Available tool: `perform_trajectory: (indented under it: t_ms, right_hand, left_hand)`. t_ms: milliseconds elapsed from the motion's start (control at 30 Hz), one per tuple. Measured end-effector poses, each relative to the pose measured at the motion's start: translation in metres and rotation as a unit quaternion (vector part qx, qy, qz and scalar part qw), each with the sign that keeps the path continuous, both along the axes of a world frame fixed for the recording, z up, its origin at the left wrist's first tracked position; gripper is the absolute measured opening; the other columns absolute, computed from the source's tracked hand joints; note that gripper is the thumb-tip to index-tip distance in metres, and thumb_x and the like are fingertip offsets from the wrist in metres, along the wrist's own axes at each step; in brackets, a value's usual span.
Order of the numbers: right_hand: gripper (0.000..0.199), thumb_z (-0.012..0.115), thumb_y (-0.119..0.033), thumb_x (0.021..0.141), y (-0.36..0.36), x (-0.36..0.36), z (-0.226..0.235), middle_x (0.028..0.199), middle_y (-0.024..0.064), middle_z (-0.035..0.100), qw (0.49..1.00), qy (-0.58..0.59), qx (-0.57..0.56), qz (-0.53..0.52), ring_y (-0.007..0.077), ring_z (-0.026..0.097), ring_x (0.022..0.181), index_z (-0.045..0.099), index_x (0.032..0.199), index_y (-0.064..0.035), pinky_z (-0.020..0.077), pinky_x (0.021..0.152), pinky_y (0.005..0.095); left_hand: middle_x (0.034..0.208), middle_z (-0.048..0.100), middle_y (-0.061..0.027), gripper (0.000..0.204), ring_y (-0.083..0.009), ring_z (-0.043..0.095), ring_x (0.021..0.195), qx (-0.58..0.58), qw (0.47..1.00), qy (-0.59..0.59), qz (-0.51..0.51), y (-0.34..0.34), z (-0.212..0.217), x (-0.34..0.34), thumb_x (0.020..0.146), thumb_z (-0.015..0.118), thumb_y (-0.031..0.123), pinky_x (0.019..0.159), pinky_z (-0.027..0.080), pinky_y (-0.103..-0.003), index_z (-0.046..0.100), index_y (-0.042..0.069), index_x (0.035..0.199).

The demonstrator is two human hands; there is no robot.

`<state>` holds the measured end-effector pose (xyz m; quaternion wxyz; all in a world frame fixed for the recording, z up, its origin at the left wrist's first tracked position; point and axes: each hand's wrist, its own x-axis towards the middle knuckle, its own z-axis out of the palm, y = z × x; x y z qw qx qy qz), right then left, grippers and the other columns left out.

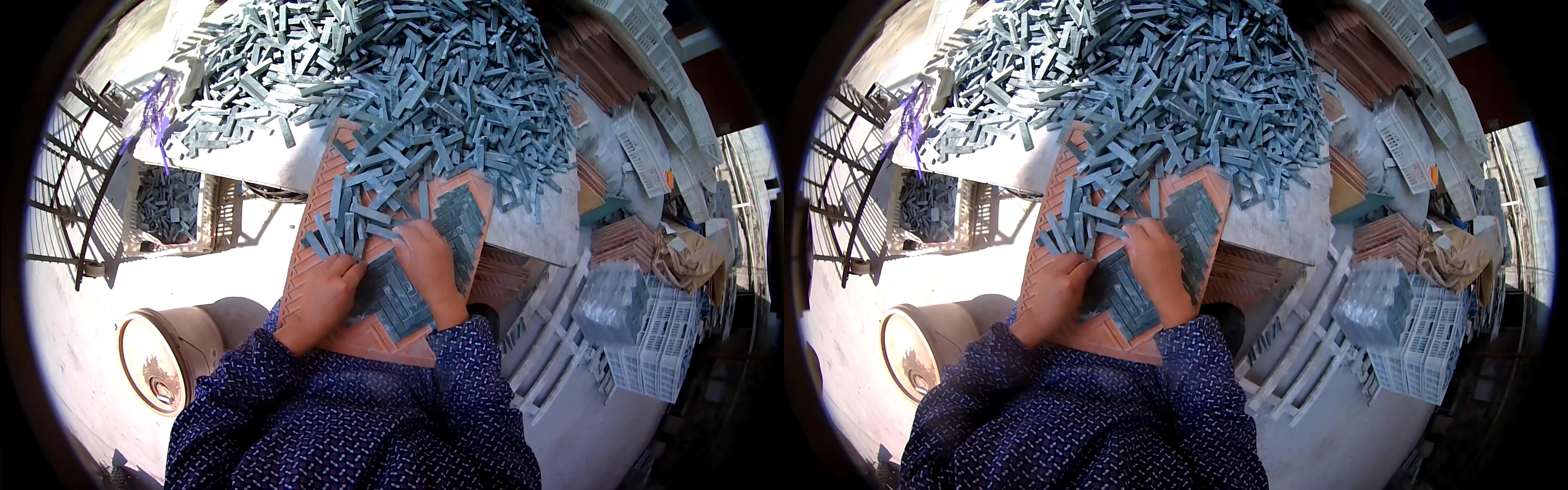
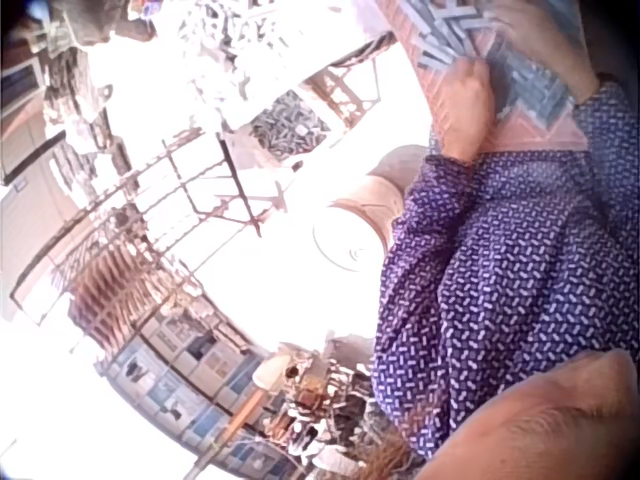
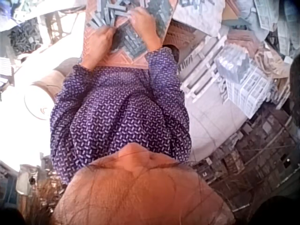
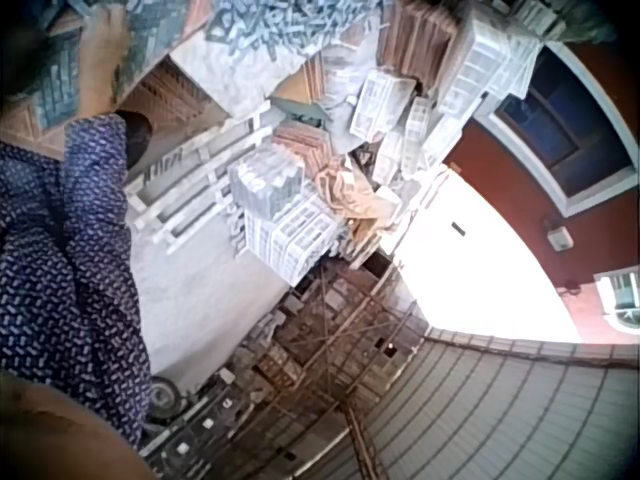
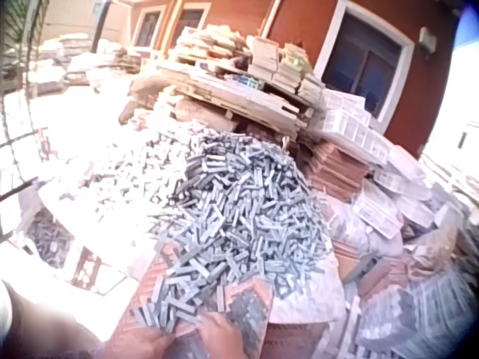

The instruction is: The person arranges small grey rectangular tiles on a wooden board, creating a herringbone pattern. They pick tiles from a large pile and place them one by one into the pattern, occasionally adjusting the alignment.

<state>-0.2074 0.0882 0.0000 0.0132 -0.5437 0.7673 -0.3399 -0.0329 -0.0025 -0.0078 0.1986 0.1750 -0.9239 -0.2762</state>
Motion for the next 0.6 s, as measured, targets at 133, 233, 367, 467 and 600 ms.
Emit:
perform_trajectory:
  t_ms: [133, 233, 367, 467, 600]
  right_hand:
    - [0.018, 0.064, -0.006, 0.077, 0.001, 0.008, 0.006, 0.092, 0.0145, 0.060, 0.999, 0.000, 0.042, -0.015, 0.0345, 0.061, 0.082, 0.062, 0.094, -0.0027, 0.0504, 0.068, 0.0413]
    - [0.018, 0.064, -0.007, 0.077, 0.013, 0.017, 0.016, 0.088, 0.0141, 0.060, 0.995, -0.006, 0.095, -0.044, 0.0352, 0.060, 0.080, 0.062, 0.095, -0.0032, 0.0496, 0.067, 0.0428]
    - [0.019, 0.064, -0.008, 0.077, 0.026, 0.020, 0.016, 0.085, 0.0141, 0.060, 0.985, 0.019, 0.161, -0.051, 0.0361, 0.060, 0.077, 0.061, 0.095, -0.0041, 0.0487, 0.065, 0.0435]
    - [0.020, 0.064, -0.008, 0.077, 0.022, 0.022, 0.020, 0.084, 0.0148, 0.060, 0.995, 0.041, 0.078, -0.040, 0.0368, 0.060, 0.074, 0.061, 0.097, -0.0044, 0.0484, 0.064, 0.0436]
    - [0.020, 0.064, -0.007, 0.078, 0.009, 0.019, 0.020, 0.084, 0.0162, 0.062, 0.995, -0.019, 0.084, -0.044, 0.0366, 0.061, 0.076, 0.061, 0.098, -0.0041, 0.0485, 0.065, 0.0438]
  left_hand:
    - [0.087, 0.055, -0.0091, 0.026, -0.0257, 0.056, 0.086, -0.041, 0.999, -0.007, 0.004, 0.002, -0.004, 0.001, 0.074, 0.056, 0.003, 0.072, 0.048, -0.034, 0.063, 0.001, 0.098]
    - [0.087, 0.055, -0.0090, 0.025, -0.0252, 0.056, 0.085, -0.015, 1.000, 0.003, 0.004, 0.000, -0.006, 0.003, 0.074, 0.056, 0.003, 0.071, 0.048, -0.034, 0.063, 0.001, 0.098]
    - [0.087, 0.055, -0.0087, 0.022, -0.0250, 0.056, 0.085, -0.008, 1.000, 0.007, -0.004, -0.001, -0.005, 0.000, 0.074, 0.058, 0.003, 0.070, 0.048, -0.034, 0.062, 0.001, 0.096]
    - [0.087, 0.055, -0.0084, 0.021, -0.0252, 0.056, 0.086, 0.000, 1.000, 0.008, 0.007, 0.002, 0.001, -0.001, 0.074, 0.058, 0.003, 0.071, 0.048, -0.034, 0.062, 0.001, 0.095]
    - [0.089, 0.055, -0.0089, 0.027, -0.0258, 0.056, 0.085, -0.007, 1.000, 0.013, 0.006, 0.002, 0.002, -0.003, 0.074, 0.057, 0.003, 0.072, 0.048, -0.034, 0.061, 0.001, 0.100]
